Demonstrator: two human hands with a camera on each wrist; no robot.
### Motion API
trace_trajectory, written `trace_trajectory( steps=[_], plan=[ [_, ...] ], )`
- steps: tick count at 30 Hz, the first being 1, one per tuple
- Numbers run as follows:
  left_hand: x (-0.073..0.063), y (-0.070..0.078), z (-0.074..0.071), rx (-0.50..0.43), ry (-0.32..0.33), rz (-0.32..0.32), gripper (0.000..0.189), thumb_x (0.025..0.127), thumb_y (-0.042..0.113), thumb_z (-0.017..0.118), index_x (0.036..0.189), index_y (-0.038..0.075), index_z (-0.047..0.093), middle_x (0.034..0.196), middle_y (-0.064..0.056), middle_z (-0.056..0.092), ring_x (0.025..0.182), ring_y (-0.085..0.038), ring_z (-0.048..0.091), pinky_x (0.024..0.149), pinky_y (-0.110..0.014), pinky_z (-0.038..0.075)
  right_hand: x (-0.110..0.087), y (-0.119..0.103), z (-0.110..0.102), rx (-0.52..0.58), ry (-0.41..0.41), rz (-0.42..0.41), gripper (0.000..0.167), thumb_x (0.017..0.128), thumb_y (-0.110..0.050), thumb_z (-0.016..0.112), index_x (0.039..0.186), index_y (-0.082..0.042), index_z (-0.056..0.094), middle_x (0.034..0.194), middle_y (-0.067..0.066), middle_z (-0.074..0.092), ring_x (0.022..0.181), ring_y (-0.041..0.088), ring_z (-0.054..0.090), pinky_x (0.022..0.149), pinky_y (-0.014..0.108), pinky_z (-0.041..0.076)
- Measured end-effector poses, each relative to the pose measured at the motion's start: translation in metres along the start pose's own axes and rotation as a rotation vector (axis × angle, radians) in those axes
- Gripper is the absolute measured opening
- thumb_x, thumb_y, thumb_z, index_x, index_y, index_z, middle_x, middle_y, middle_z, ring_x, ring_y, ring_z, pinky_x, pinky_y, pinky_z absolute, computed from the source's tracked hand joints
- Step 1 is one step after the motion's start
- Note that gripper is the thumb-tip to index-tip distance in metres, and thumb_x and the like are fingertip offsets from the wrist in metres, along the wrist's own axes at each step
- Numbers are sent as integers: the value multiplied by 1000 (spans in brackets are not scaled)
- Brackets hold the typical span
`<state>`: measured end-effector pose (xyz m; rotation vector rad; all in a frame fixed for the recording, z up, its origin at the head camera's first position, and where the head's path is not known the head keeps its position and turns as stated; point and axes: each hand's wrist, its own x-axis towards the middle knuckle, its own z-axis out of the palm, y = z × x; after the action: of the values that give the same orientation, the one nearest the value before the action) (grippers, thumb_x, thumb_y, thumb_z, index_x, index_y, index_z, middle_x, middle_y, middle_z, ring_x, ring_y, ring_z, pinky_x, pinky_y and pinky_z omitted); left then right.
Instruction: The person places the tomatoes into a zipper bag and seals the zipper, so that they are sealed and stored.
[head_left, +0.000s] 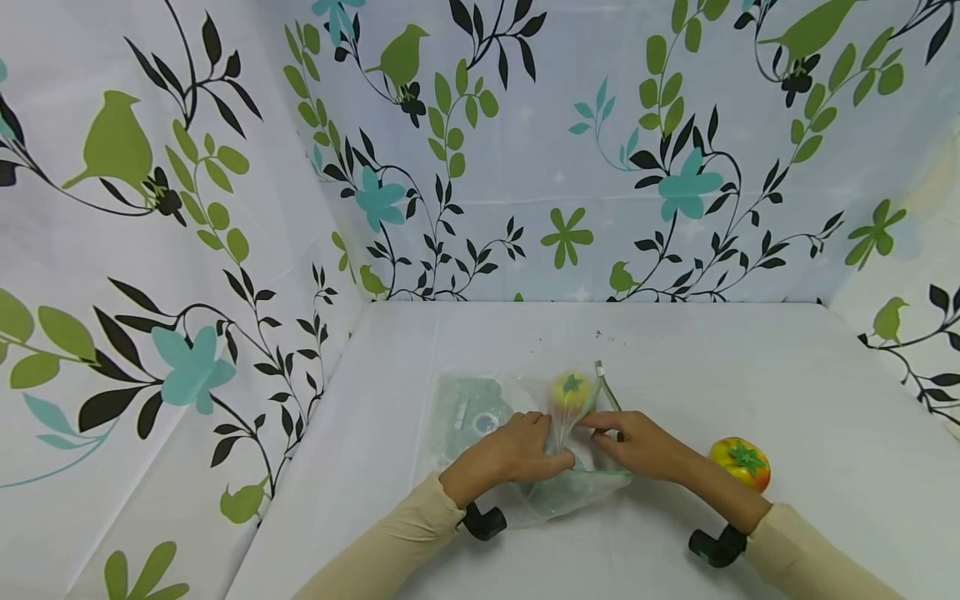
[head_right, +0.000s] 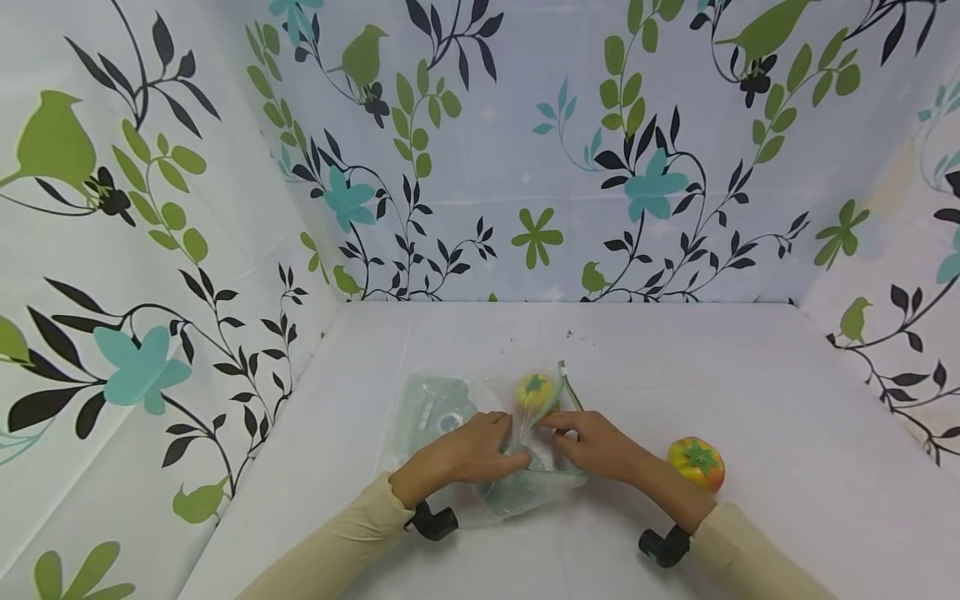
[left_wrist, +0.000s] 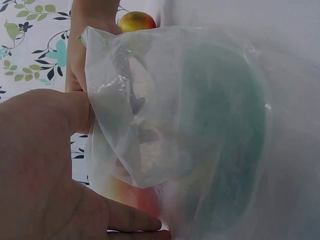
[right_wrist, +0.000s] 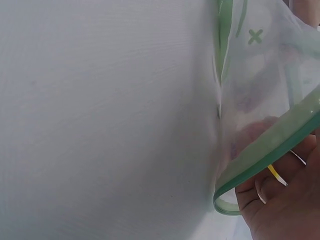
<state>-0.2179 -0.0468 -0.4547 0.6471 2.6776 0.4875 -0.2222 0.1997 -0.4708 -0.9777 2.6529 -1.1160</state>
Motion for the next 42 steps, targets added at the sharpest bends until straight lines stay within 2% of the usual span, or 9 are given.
trace_trajectory(
  steps=[5, 8, 17, 21, 25, 29, 35, 38, 42],
  plan=[
    [-1, 1, -1, -4, 7, 2, 83, 93, 59, 46, 159, 9, 44, 159, -9, 48, 146, -32, 46, 114, -47, 44, -2, 0, -1, 5, -29, -21, 34, 103, -2, 58, 133, -7, 73, 139, 13, 69, 117, 27, 68, 83, 26, 55],
    [-1, 1, -1, 1, 10, 0, 84, 93, 60, 46, 159, 9, 44, 159, -9, 48, 146, -32, 46, 114, -47, 44, -3, -1, -3, 9, -40, -26, 33, 103, -3, 58, 132, -7, 73, 141, 15, 68, 119, 31, 68, 80, 26, 54],
    [-1, 4, 0, 12, 15, -9, 85, 93, 60, 48, 159, 7, 45, 160, -10, 48, 148, -32, 45, 115, -47, 43, -14, -2, -25, -15, 5, -20, 27, 105, -10, 62, 129, -10, 75, 127, 5, 75, 102, 10, 66, 76, 26, 54],
    [-2, 5, 0, 9, 8, -13, 86, 93, 61, 48, 160, 6, 43, 162, -11, 45, 149, -33, 43, 117, -48, 42, -29, -5, -47, -75, 47, 46, 30, 104, -23, 68, 131, -11, 73, 127, 4, 74, 105, 11, 67, 82, 29, 56],
    [-2, 4, 0, 4, -7, -17, 87, 94, 61, 47, 162, 6, 40, 165, -12, 42, 153, -33, 39, 119, -49, 39, -48, -5, -66, -140, 92, 143, 41, 101, -39, 72, 137, -21, 69, 132, 1, 72, 116, 19, 66, 93, 37, 57],
    [-2, 3, 0, 0, -16, -16, 88, 95, 62, 46, 163, 7, 38, 166, -12, 40, 154, -32, 37, 119, -50, 39, -67, 3, -82, -201, 143, 189, 51, 96, -44, 76, 142, -25, 65, 135, 2, 71, 121, 23, 64, 97, 43, 56],
    [-2, 4, -2, 3, -5, -19, 88, 94, 63, 47, 162, 7, 39, 165, -13, 41, 153, -32, 38, 118, -50, 40, -91, 13, -100, -222, 178, 248, 62, 94, -44, 79, 148, -19, 59, 141, 6, 67, 123, 27, 60, 96, 35, 56],
    [-2, 5, -1, 7, -6, -23, 88, 95, 63, 48, 163, 7, 39, 165, -13, 41, 153, -32, 38, 118, -50, 40, -104, 19, -106, -206, 174, 256, 65, 94, -39, 80, 150, -17, 56, 146, 10, 64, 124, 20, 59, 94, 28, 54],
    [-3, 6, 1, 8, -11, -21, 88, 95, 63, 48, 163, 7, 39, 165, -14, 41, 153, -33, 38, 119, -49, 40, -124, 34, -109, -181, 157, 256, 67, 94, -32, 81, 152, -14, 53, 147, 11, 61, 119, -6, 54, 91, 23, 53]
  ],
)
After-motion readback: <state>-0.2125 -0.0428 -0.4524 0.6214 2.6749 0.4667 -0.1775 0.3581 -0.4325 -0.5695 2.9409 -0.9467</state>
